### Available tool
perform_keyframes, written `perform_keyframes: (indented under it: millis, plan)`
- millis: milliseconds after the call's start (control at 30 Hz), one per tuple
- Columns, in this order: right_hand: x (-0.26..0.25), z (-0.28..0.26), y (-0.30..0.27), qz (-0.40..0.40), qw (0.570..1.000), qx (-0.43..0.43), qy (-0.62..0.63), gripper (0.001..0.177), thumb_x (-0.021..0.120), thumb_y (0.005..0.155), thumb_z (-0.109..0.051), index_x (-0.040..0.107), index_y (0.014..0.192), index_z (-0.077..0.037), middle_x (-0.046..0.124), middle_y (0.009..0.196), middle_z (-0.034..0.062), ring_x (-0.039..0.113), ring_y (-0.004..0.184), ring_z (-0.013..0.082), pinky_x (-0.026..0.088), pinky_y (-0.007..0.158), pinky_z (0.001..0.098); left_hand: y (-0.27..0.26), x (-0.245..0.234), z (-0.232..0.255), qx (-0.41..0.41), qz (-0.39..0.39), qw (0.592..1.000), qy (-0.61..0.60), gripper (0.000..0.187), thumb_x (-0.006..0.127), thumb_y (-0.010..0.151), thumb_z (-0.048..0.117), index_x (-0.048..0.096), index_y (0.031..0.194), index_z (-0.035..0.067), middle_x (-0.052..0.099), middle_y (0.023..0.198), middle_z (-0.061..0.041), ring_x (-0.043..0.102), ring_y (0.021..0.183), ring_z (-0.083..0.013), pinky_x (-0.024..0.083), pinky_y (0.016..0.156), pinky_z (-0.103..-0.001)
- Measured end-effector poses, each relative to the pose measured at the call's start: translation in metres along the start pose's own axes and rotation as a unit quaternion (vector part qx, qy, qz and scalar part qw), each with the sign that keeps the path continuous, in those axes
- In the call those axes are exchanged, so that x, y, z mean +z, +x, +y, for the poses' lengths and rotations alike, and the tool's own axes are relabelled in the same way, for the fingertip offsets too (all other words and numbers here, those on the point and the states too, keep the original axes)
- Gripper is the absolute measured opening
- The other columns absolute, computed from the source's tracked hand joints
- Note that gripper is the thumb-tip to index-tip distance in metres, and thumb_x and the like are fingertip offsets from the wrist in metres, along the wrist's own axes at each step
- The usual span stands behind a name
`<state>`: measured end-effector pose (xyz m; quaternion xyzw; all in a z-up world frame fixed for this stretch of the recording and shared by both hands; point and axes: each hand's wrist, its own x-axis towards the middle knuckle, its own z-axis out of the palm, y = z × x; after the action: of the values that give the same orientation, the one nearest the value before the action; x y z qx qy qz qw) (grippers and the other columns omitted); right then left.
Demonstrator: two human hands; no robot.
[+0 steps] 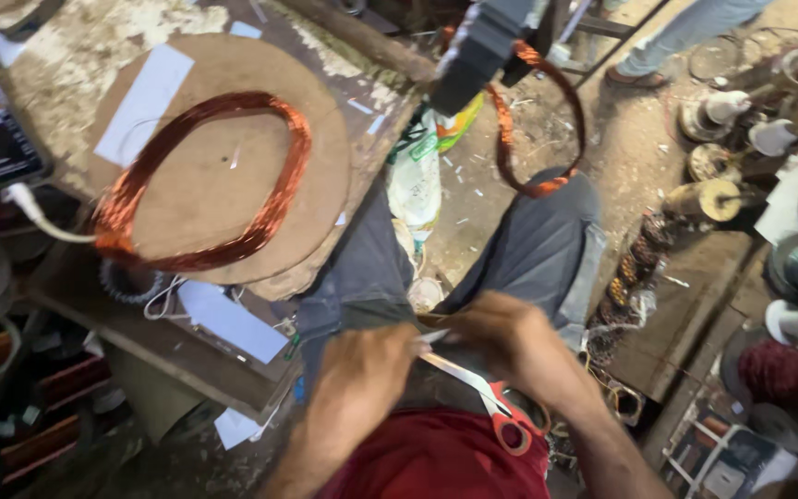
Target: The person winds copper wire around a rectangular metal core labeled K.A.S. They cut small pieces of white paper and insert them between layers of wire as insulation. The person uses scissors to cut the paper and continues winding the wire around the core.
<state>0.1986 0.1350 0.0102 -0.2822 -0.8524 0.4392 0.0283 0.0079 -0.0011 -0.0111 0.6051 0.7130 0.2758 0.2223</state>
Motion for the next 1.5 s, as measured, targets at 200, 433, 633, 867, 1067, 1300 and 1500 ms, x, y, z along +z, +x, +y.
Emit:
perform_keyframes:
  millis: [200,433,633,867,1067,1300,1500]
  plan:
    - [-0.008,0.014,0.002,0.144,0.989,-0.021,0.023,0.026,0.069,0.078,0.009,0.076,0.100,-0.004,0.077,0.090,0.0088,0.073,0.086,0.0236,0.057,0.078,0.0342,0.020,-0.058,0.001,-0.099,0.087,0.956,-0.262,0.010,0.076,0.087,0.013,0.079,0.094,0.005,0.080,0.089,-0.006,0.080,0.078,-0.0184,0.060,0.067,-0.029]
    - [0.010,-0.001,0.013,0.096,0.994,0.045,0.036,0.018,0.076,0.079,0.001,0.078,0.097,-0.001,0.077,0.090,0.0098,0.073,0.083,0.0222,0.056,0.075,0.0330,0.021,-0.048,0.014,-0.113,0.178,0.944,-0.255,0.010,0.079,0.087,0.011,0.077,0.093,0.004,0.078,0.092,-0.007,0.075,0.084,-0.0217,0.057,0.074,-0.030]
    - [0.048,-0.002,0.018,0.098,0.959,0.026,0.266,0.013,0.074,0.089,0.004,0.075,0.101,0.004,0.074,0.093,0.0082,0.066,0.087,0.0134,0.051,0.077,0.0261,0.021,-0.033,0.018,-0.011,0.190,0.964,-0.184,0.011,0.071,0.085,-0.002,0.073,0.092,0.005,0.074,0.094,-0.008,0.071,0.087,-0.0276,0.056,0.076,-0.038]
    - [0.064,0.007,0.016,0.130,0.890,0.059,0.433,0.005,0.069,0.090,0.004,0.069,0.095,0.006,0.068,0.095,0.0069,0.061,0.085,0.0099,0.048,0.074,0.0231,0.019,-0.027,0.016,0.023,0.212,0.960,-0.181,0.014,0.069,0.084,-0.003,0.071,0.094,0.006,0.073,0.097,-0.007,0.070,0.089,-0.0266,0.056,0.074,-0.037]
    - [0.065,0.013,0.015,0.175,0.866,0.010,0.468,0.004,0.066,0.088,0.003,0.062,0.086,0.004,0.063,0.091,0.0062,0.055,0.084,0.0109,0.042,0.074,0.0251,0.026,-0.029,0.024,0.071,0.213,0.952,-0.207,0.013,0.068,0.087,-0.005,0.068,0.096,0.003,0.071,0.098,-0.009,0.068,0.089,-0.0277,0.055,0.079,-0.038]
    - [0.085,0.058,0.011,0.206,0.892,0.017,0.403,0.011,0.068,0.093,-0.002,0.060,0.085,0.000,0.060,0.086,0.0018,0.053,0.080,0.0079,0.041,0.070,0.0227,0.027,-0.056,0.035,0.085,0.237,0.955,-0.154,0.018,0.066,0.087,-0.006,0.069,0.102,0.003,0.071,0.102,-0.009,0.068,0.091,-0.0264,0.056,0.078,-0.036]
    - [0.089,0.088,0.010,0.193,0.858,0.246,0.407,0.003,0.064,0.087,-0.003,0.064,0.087,0.000,0.072,0.092,0.0055,0.068,0.081,0.0120,0.060,0.071,0.0298,0.023,-0.111,0.031,0.095,0.292,0.941,-0.143,0.020,0.065,0.095,-0.001,0.069,0.112,0.010,0.071,0.107,-0.003,0.070,0.093,-0.0204,0.057,0.080,-0.036]
